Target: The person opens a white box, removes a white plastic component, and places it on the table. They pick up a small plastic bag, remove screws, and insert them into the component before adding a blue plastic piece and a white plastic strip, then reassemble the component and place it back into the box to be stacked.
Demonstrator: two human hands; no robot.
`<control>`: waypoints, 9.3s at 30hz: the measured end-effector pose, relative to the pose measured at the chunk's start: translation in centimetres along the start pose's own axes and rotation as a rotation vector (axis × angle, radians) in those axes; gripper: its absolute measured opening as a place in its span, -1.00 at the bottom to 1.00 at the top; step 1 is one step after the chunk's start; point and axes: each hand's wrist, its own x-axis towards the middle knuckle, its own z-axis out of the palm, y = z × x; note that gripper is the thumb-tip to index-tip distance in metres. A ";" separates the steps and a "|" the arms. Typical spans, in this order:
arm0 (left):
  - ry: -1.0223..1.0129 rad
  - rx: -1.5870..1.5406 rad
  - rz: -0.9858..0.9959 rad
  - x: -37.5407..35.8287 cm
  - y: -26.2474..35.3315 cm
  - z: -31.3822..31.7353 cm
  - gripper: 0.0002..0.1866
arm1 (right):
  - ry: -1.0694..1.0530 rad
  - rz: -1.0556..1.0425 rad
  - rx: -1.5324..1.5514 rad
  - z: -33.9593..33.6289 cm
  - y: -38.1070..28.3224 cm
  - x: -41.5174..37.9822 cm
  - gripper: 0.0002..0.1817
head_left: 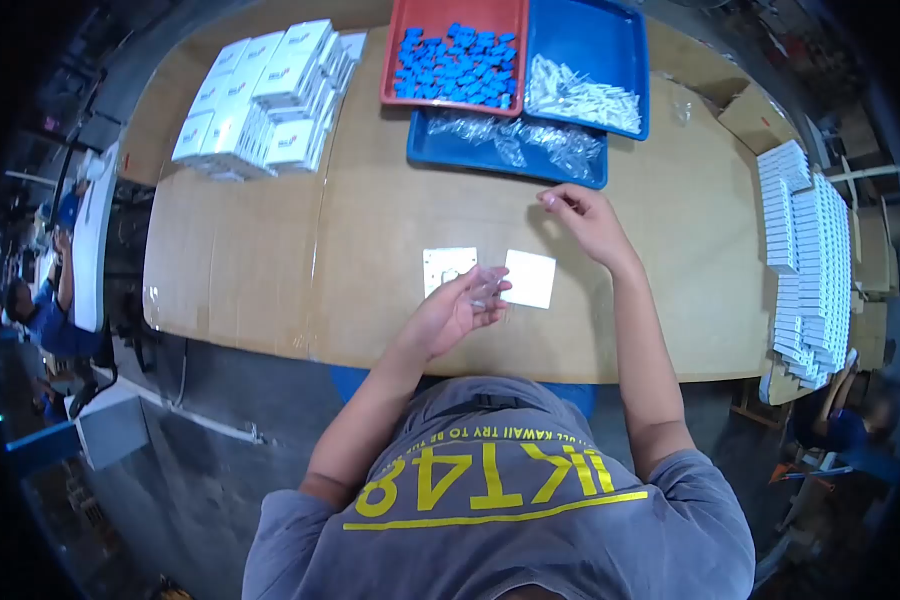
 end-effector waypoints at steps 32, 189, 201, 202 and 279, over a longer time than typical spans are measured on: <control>0.036 -0.016 -0.039 0.1 -0.1 0.7 -0.42 | 0.492 -0.160 0.599 -7.4 -3.8 8.0 -0.78; 0.037 -0.144 0.194 -3.9 0.5 0.9 -0.46 | -0.017 -0.300 1.167 -3.5 -3.3 4.5 -0.85; 0.081 -0.124 0.177 -3.0 1.5 2.2 -0.44 | 0.035 0.204 0.999 8.1 1.9 -8.8 -0.80; 0.072 -0.126 0.176 -2.8 1.4 2.4 -0.44 | 0.050 0.195 0.937 7.9 1.4 -8.7 -0.79; 0.061 0.136 0.108 -2.3 -0.2 1.6 -0.48 | 0.339 -0.210 -0.355 -5.6 0.7 13.1 -0.76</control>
